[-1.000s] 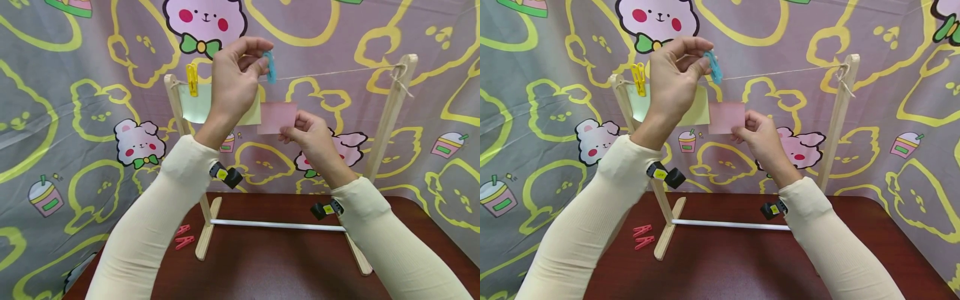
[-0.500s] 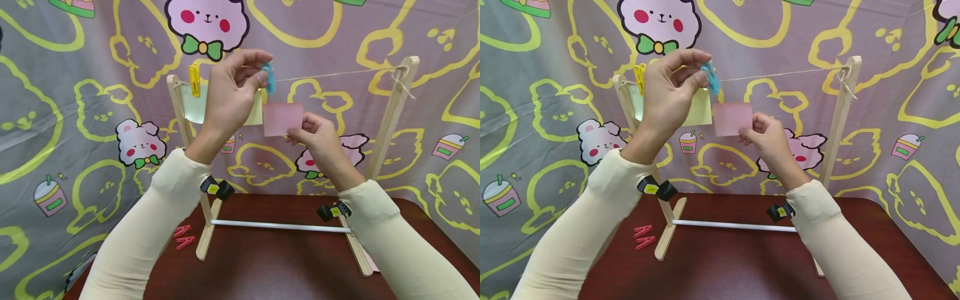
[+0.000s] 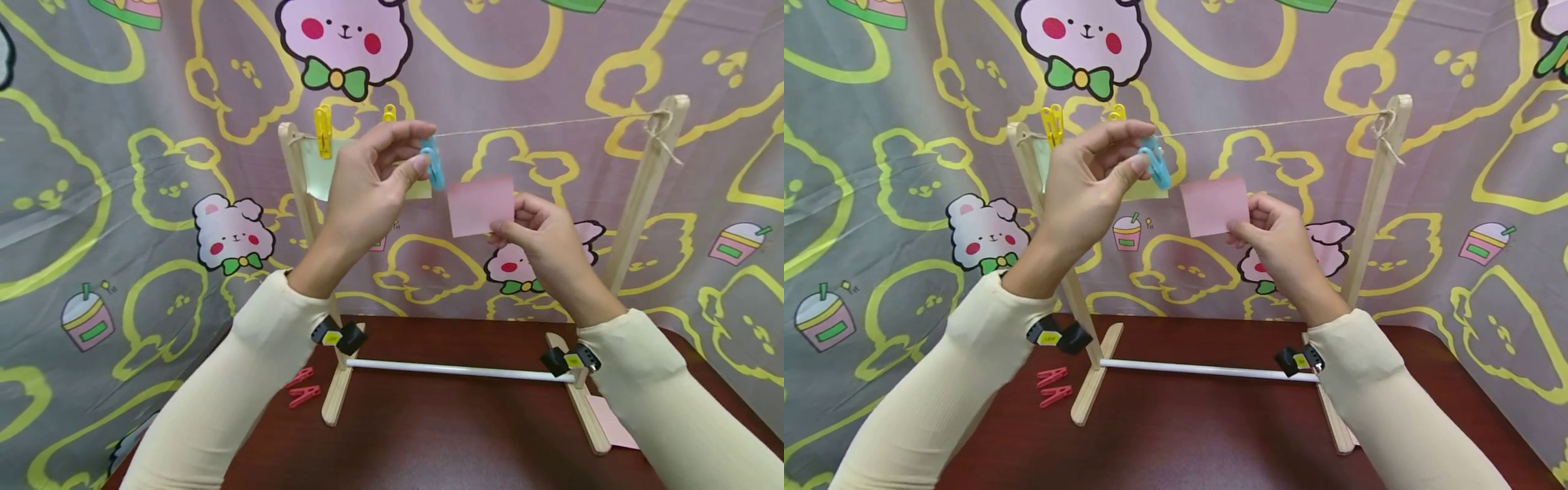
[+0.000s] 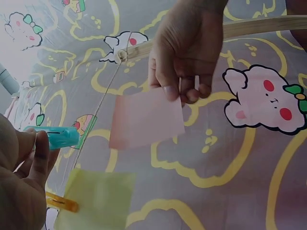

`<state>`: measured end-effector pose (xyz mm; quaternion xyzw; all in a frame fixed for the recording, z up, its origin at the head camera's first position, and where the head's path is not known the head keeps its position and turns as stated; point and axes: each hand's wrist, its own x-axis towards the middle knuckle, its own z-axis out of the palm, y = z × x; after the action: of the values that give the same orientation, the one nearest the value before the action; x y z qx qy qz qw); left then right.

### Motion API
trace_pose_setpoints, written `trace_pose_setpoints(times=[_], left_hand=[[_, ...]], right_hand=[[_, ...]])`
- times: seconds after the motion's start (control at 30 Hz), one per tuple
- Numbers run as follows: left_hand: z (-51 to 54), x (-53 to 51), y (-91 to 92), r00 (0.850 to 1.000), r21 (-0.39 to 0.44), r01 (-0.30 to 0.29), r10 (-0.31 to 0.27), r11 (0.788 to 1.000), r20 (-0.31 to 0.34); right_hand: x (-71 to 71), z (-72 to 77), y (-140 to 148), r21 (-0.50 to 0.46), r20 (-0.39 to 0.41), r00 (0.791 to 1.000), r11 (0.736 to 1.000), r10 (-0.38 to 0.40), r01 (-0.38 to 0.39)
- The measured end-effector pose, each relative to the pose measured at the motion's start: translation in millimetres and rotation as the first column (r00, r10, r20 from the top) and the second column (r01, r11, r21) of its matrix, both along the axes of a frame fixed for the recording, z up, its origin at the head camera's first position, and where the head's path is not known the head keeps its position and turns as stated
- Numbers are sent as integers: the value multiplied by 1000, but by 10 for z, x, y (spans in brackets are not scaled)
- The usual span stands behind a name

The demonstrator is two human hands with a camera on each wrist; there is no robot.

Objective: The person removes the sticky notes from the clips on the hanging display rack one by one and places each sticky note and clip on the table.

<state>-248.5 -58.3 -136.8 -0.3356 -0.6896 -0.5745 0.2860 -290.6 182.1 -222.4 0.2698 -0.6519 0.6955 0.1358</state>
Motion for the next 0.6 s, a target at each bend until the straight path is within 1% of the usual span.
trace_pose_setpoints(times=[0.13,0.23,0.37,0.47,0.6], left_hand=[[-71,15,-73,1000,6,5,-5,1000,5],[-109,28,-117,1000,15,12,-12,1000,11],[-174,40,-187,1000,20,14,-14,1000,-3],[-236,55,-247,1000,29,17,-17,999,-13],[-342,96,-345,1000,32,24,-24,999,3]], right_hand=[[62,-30,82,53,9,999,998,-45,45],[116,-65,163,98,1,997,992,-80,80],[167,-121,268,75,-15,998,995,-68,68],[191,-159,343,56,-22,999,997,-44,45],[235,-214,450,112,-48,997,992,-56,61]])
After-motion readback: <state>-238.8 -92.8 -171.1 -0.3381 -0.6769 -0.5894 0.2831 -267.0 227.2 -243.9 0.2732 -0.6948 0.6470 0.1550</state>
